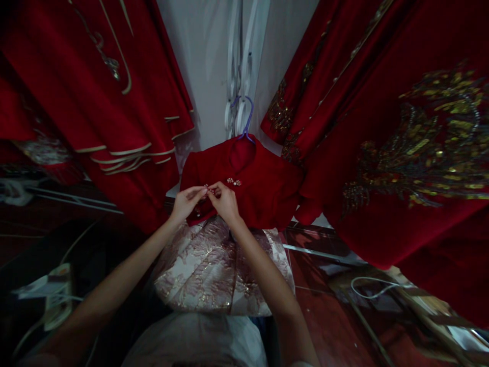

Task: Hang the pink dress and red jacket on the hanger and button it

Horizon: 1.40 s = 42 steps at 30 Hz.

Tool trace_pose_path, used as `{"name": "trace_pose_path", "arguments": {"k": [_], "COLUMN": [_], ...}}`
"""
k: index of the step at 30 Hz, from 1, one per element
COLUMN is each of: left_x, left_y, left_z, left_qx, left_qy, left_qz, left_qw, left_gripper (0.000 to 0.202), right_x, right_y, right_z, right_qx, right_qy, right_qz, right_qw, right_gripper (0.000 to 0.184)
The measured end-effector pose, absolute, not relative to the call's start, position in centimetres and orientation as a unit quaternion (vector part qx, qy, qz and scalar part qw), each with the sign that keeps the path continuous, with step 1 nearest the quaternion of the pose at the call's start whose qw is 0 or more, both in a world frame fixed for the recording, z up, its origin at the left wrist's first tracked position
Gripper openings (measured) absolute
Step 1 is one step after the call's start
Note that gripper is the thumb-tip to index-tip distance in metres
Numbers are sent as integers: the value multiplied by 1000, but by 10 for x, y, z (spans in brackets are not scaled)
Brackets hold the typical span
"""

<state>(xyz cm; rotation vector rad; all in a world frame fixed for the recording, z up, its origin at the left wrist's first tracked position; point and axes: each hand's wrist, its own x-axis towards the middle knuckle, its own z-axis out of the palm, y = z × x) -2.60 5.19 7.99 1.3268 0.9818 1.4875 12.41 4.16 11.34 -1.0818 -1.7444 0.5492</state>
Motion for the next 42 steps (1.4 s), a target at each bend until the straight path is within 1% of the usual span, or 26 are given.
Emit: {"name": "trace_pose_path", "arguments": {"k": [6,12,16,25,31,35,42], "left_x": [-26,-24,-24,-27,-29,-29,-26], "left_y": [54,52,50,53,51,50,51], "left_z": [76,77,77,75,76,78,77], "left_qx": [540,531,539,604,628,619,613], "left_qy": [395,395,397,396,404,413,395], "left_qz": [611,613,610,591,588,589,591], "left_qw": [424,431,425,359,311,316,345], "left_gripper": [39,40,40,38,32,34,35], "right_x": [125,127,128,132,130,131,133], "right_y": [40,39,41,47,50,49,47], "right_z": [115,114,113,111,112,114,117], "right_qx": [-430,-440,-439,-449,-471,-454,-452], "right_qy": [-723,-718,-721,-740,-723,-725,-740], "right_qz": [240,224,231,224,235,249,245], "right_qw": [485,491,484,447,448,455,433], "right_gripper": [11,13,11,10,7,6,6]}}
